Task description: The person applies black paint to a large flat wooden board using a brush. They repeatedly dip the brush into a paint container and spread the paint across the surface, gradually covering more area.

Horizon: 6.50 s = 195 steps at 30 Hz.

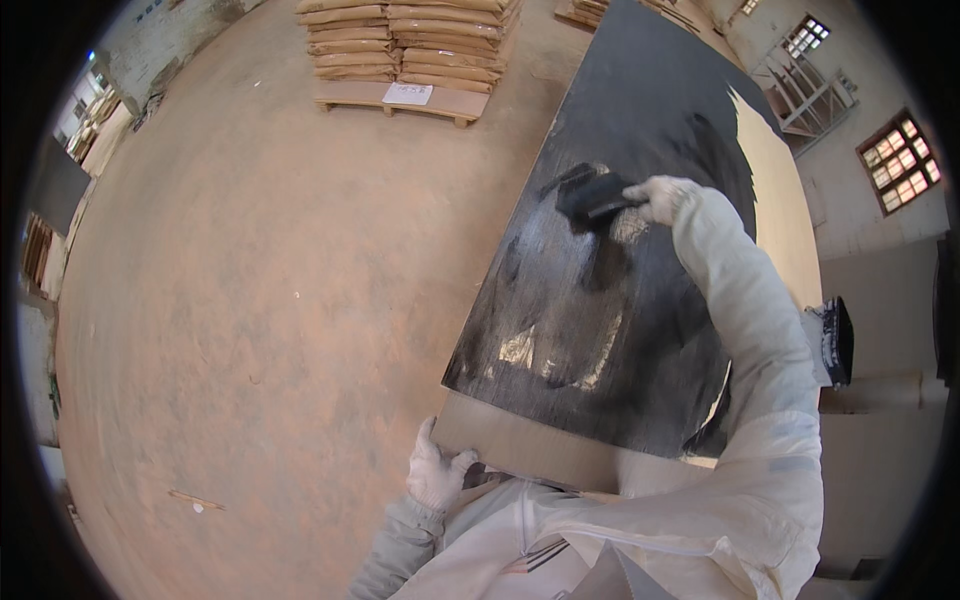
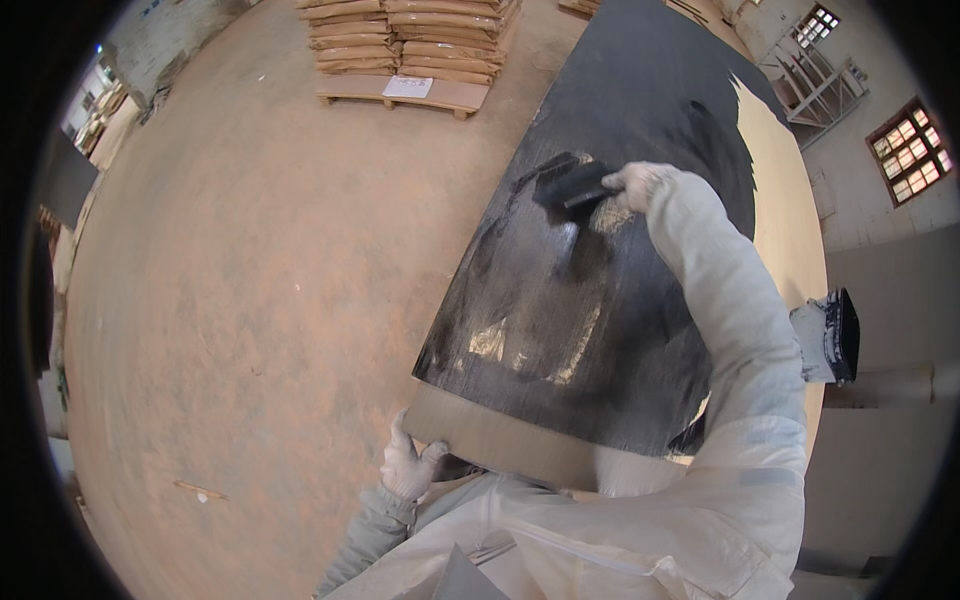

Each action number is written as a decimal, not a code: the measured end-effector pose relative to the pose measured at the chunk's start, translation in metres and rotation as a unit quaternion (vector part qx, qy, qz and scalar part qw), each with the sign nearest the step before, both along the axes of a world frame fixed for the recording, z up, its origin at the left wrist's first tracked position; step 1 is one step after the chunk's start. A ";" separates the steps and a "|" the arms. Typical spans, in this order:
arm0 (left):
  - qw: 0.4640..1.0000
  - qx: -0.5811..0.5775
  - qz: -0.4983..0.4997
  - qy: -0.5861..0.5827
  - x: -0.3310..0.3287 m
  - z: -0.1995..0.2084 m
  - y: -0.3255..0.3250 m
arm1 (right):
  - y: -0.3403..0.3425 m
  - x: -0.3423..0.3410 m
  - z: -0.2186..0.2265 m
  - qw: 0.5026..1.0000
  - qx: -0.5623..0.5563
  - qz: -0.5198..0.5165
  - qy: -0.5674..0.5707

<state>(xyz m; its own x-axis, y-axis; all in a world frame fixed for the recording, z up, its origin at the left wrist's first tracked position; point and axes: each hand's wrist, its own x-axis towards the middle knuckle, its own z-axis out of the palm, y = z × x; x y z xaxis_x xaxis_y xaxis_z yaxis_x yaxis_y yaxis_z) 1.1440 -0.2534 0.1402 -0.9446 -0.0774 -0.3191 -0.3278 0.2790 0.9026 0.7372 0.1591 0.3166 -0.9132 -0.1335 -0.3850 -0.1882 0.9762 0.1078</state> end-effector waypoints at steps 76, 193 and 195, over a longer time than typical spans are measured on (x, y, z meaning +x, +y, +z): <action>0.998 -0.036 -0.023 0.038 0.000 -0.016 0.002 | 0.015 0.250 0.019 0.990 0.085 0.082 -0.074; 0.883 -0.351 0.125 0.286 0.053 0.007 0.094 | 0.158 0.530 0.012 0.969 -0.007 -0.247 -0.007; 0.850 -0.344 0.061 0.394 0.079 0.017 0.137 | 0.187 0.562 -0.010 0.948 -0.089 -0.292 0.088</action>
